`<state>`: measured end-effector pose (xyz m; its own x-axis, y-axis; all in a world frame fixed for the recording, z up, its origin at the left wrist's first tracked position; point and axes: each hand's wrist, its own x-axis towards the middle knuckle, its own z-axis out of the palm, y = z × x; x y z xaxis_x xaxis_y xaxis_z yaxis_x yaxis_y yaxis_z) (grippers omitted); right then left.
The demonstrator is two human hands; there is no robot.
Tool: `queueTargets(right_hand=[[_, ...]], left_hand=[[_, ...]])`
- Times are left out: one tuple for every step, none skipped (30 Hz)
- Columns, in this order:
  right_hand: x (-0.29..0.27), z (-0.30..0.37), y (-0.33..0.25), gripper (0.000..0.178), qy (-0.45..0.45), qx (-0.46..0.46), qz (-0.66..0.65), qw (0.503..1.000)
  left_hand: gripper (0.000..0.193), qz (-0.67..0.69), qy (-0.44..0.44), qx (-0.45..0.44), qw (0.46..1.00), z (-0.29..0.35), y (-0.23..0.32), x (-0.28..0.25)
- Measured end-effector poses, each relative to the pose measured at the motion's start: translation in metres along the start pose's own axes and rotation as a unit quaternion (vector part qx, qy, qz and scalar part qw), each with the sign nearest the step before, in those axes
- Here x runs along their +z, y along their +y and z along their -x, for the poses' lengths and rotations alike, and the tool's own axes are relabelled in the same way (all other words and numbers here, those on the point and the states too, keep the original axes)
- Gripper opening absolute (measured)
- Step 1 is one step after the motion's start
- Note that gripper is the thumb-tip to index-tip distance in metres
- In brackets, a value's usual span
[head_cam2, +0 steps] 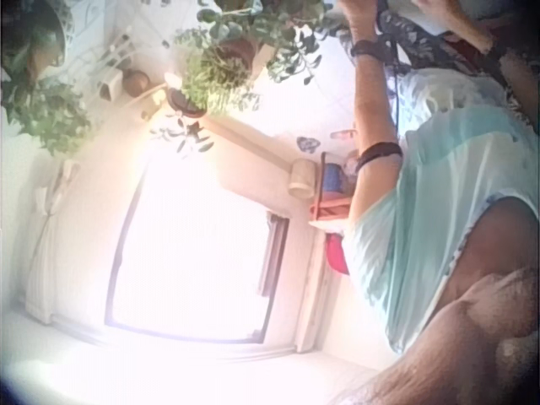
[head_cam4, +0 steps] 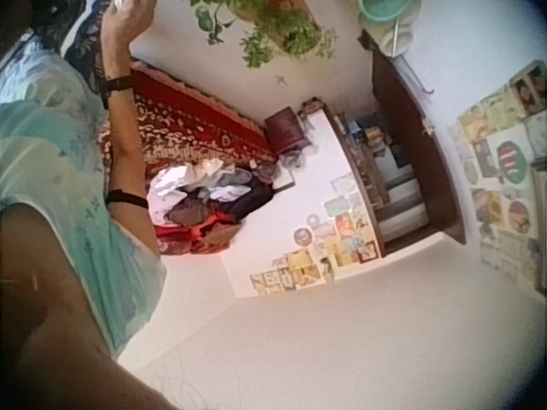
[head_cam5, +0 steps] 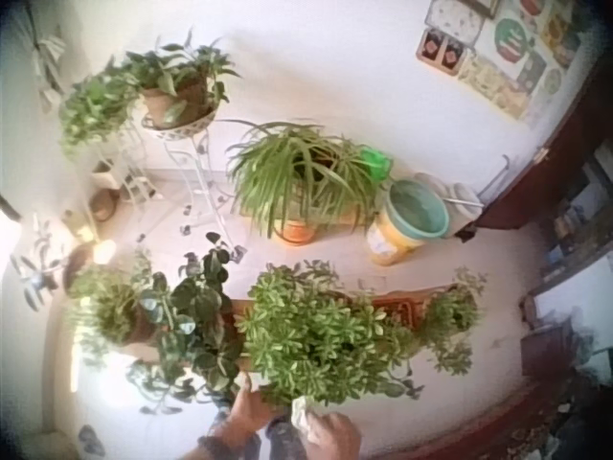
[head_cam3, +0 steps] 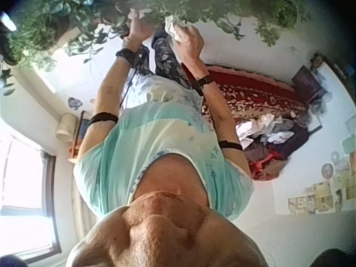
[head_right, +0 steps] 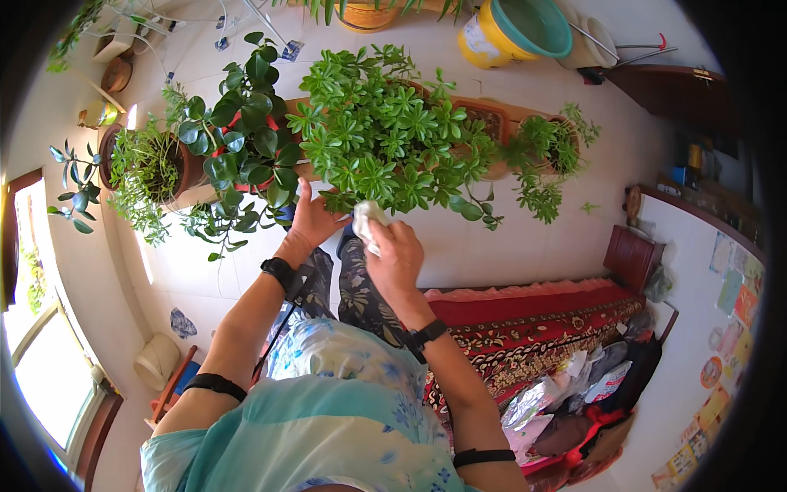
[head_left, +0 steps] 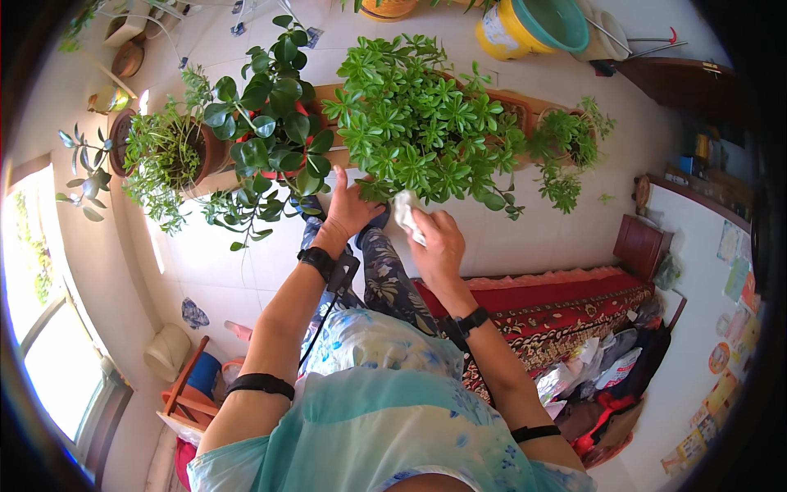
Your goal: The recorder uses a damp cloth to wipe dust from the leaves of various indoor potted plants.
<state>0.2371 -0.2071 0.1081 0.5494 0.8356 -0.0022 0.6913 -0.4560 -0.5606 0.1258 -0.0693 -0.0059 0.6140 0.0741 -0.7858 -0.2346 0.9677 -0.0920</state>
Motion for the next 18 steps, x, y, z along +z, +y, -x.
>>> queueTargets(right_hand=[[0.004, -0.008, -0.005, 0.039, 0.005, -0.027, -0.01, 1.0], [0.014, -0.017, -0.017, 0.04, -0.01, -0.064, -0.016, 0.998], [0.023, -0.02, -0.009, 0.04, -0.019, -0.079, -0.005, 0.997], [0.032, -0.024, -0.001, 0.04, -0.017, -0.072, -0.004, 0.997], [0.041, -0.027, 0.007, 0.04, -0.024, -0.069, 0.027, 0.997], [0.047, -0.026, 0.015, 0.04, -0.031, -0.066, 0.058, 0.996], [0.051, -0.022, 0.021, 0.04, -0.032, -0.066, 0.055, 0.996], [0.054, -0.019, 0.028, 0.039, -0.022, -0.046, 0.061, 0.997], [0.055, -0.016, 0.035, 0.038, -0.012, -0.026, 0.068, 0.997], [0.056, -0.01, 0.042, 0.038, -0.009, -0.023, 0.073, 0.997], [0.053, -0.004, 0.052, 0.038, -0.008, -0.02, 0.073, 0.997], [0.05, 0.004, 0.062, 0.037, -0.008, -0.001, 0.086, 0.996], [0.047, 0.008, 0.065, 0.036, -0.009, 0.012, 0.093, 0.996], [0.039, 0.012, 0.068, 0.035, -0.01, 0.033, 0.091, 0.995], [0.032, 0.018, 0.071, 0.035, -0.007, 0.033, 0.09, 0.995], [0.024, 0.024, 0.075, 0.034, -0.008, 0.085, 0.076, 0.993], [0.015, 0.028, 0.076, 0.032, -0.01, 0.134, 0.059, 0.989], [0.005, 0.031, 0.076, 0.029, 0.03, 0.126, 0.031, 0.991]], left_hand=[[0.099, 0.015, 0.0, 0.006, 1.0, -0.005, -0.008, -0.001], [0.097, -0.158, -0.112, 0.106, 0.975, -0.039, -0.012, -0.062], [0.087, -0.137, -0.211, 0.082, 0.964, -0.046, -0.019, -0.057], [0.079, -0.115, -0.308, 0.057, 0.943, -0.048, -0.023, -0.051], [0.07, -0.094, -0.397, 0.028, 0.913, -0.048, -0.025, -0.046], [0.069, -0.15, -0.374, 0.054, 0.914, -0.048, -0.03, -0.043], [0.067, -0.205, -0.348, 0.085, 0.911, -0.047, -0.031, -0.043], [0.066, -0.26, -0.321, 0.115, 0.904, -0.045, -0.033, -0.044], [0.065, -0.313, -0.293, 0.143, 0.892, -0.045, -0.034, -0.043], [0.064, -0.365, -0.262, 0.172, 0.877, -0.043, -0.035, -0.043], [0.074, -0.146, -0.238, 0.05, 0.959, -0.034, -0.032, -0.025], [0.084, 0.097, -0.171, -0.047, 0.979, -0.025, -0.03, -0.006], [0.084, 0.094, -0.169, -0.042, 0.98, -0.017, -0.027, 0.002], [0.094, 0.049, -0.123, -0.027, 0.991, -0.012, -0.026, 0.008], [0.104, 0.003, -0.077, -0.012, 0.997, -0.008, -0.027, 0.014], [0.106, -0.017, -0.038, -0.007, 0.999, -0.002, -0.025, 0.023], [0.106, -0.019, -0.04, -0.004, 0.999, 0.001, -0.021, 0.019], [0.103, -0.077, -0.025, 0.008, 0.997, 0.002, -0.015, 0.008]])
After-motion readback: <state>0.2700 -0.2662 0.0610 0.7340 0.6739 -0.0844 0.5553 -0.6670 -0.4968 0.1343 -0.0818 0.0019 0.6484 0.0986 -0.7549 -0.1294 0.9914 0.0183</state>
